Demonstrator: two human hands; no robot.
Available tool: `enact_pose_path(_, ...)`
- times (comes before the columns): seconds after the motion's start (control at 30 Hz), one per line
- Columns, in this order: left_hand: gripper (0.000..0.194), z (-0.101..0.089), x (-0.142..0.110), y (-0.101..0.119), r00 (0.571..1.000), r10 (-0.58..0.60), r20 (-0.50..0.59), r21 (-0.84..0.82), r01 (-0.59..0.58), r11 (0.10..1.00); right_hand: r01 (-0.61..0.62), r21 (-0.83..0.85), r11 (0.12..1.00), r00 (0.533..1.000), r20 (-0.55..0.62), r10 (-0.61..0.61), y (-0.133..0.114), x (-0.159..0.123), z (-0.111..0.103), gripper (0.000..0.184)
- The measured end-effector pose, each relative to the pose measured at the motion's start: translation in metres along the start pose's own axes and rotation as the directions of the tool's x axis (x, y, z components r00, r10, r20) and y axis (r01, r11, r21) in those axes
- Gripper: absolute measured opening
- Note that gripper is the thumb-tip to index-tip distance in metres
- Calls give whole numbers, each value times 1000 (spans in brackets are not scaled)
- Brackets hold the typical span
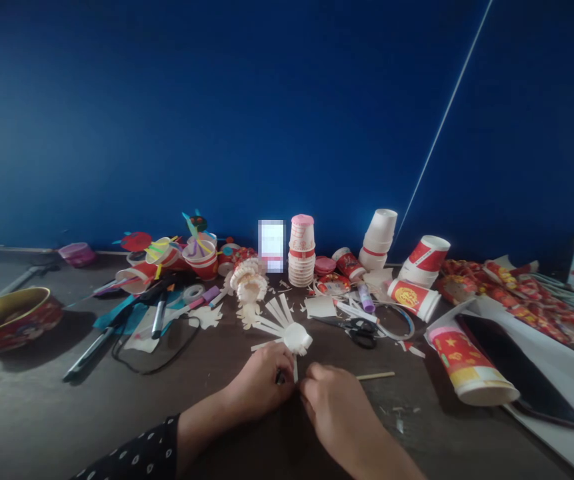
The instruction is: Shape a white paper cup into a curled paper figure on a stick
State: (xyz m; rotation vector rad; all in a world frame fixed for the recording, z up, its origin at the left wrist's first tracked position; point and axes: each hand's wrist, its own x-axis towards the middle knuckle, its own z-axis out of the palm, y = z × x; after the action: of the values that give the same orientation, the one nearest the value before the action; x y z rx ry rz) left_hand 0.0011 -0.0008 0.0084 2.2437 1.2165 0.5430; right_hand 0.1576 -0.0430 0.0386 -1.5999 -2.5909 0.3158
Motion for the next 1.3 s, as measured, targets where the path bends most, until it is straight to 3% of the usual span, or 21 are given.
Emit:
enact_pose_path(0.37,15,0,0,0,1000,12,-16,-14,-12,1000,71,-143,987,995,-61,-80,0,-1,12,24)
enact_pose_path(0.7,7,-9,-3,-6,994,71,84,-104,-62,993,68,-113,991,995,-66,-75,-4,0,8,23)
enact_pose_path(1.1,16,-11,-3,-3,993,108,42,-130,-102,986,24,-105,994,1000,4,-23,-10,1,2,25)
enact_pose_path(1.3,15,-7,-2,-4,995,89,46,-80,-85,993,19,-102,995,1000,-22,-21,-9,1,4,25)
